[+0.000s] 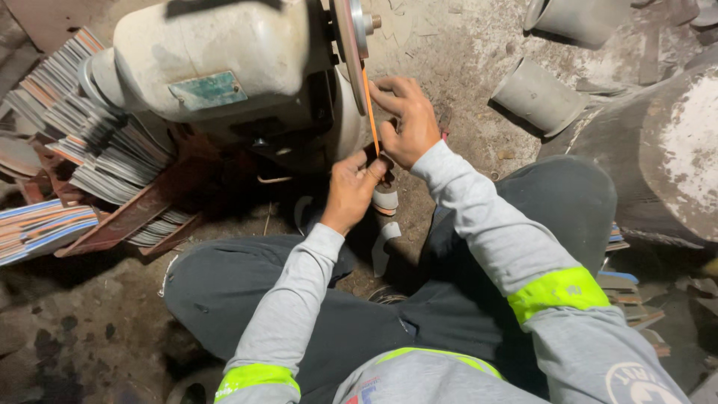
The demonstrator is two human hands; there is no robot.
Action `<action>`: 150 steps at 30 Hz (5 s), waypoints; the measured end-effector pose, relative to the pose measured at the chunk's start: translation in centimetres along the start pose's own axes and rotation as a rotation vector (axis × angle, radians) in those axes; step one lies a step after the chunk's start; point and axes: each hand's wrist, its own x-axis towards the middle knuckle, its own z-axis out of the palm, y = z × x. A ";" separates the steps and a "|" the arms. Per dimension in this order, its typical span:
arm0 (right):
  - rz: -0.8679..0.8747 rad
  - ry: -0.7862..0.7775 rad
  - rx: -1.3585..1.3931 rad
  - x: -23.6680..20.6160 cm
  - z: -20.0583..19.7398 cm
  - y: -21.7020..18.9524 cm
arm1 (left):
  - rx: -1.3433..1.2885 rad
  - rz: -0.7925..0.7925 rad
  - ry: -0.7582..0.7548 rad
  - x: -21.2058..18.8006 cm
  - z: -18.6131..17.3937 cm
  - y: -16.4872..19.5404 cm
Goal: The person sits on the floor and uses a belt sander to grind the edges of small, curved plastic pieces. They handle the pieces one at a time, pressing them against the moving belt to smooth the edges, then placing them into a nearby pile.
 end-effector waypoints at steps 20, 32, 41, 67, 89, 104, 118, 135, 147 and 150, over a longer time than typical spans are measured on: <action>0.059 -0.104 0.022 3.0 2.1 3.5 | 0.029 -0.173 0.119 4.0 -0.8 2.8; 0.021 -0.110 0.044 -0.8 -0.3 -0.9 | 0.056 -0.032 -0.004 -1.2 0.5 1.2; 0.262 -0.644 0.113 -7.5 -6.8 -1.3 | 0.917 -0.110 0.021 -5.3 6.0 1.2; 0.168 -0.152 0.201 3.1 -0.5 1.8 | -0.060 -0.240 0.048 4.1 -0.2 2.1; 0.228 -0.353 0.494 -4.6 -5.8 -1.2 | 0.973 0.149 0.261 -4.7 2.5 2.1; 0.089 -0.201 0.096 -1.9 -2.1 -0.7 | -0.069 -0.106 0.086 -1.4 1.6 -1.7; 0.468 -0.443 0.737 -5.0 -7.6 0.8 | 0.632 0.029 0.072 -5.6 3.5 3.7; 0.083 -0.129 0.173 2.6 -1.1 1.0 | 0.155 -0.010 0.123 3.4 -1.6 -0.6; -0.044 -0.168 0.185 -3.3 -4.2 -2.1 | 0.462 0.043 0.125 -4.9 3.2 2.7; 0.088 -0.442 0.470 -5.2 -6.7 -1.3 | 0.905 0.380 0.109 -6.5 3.1 3.4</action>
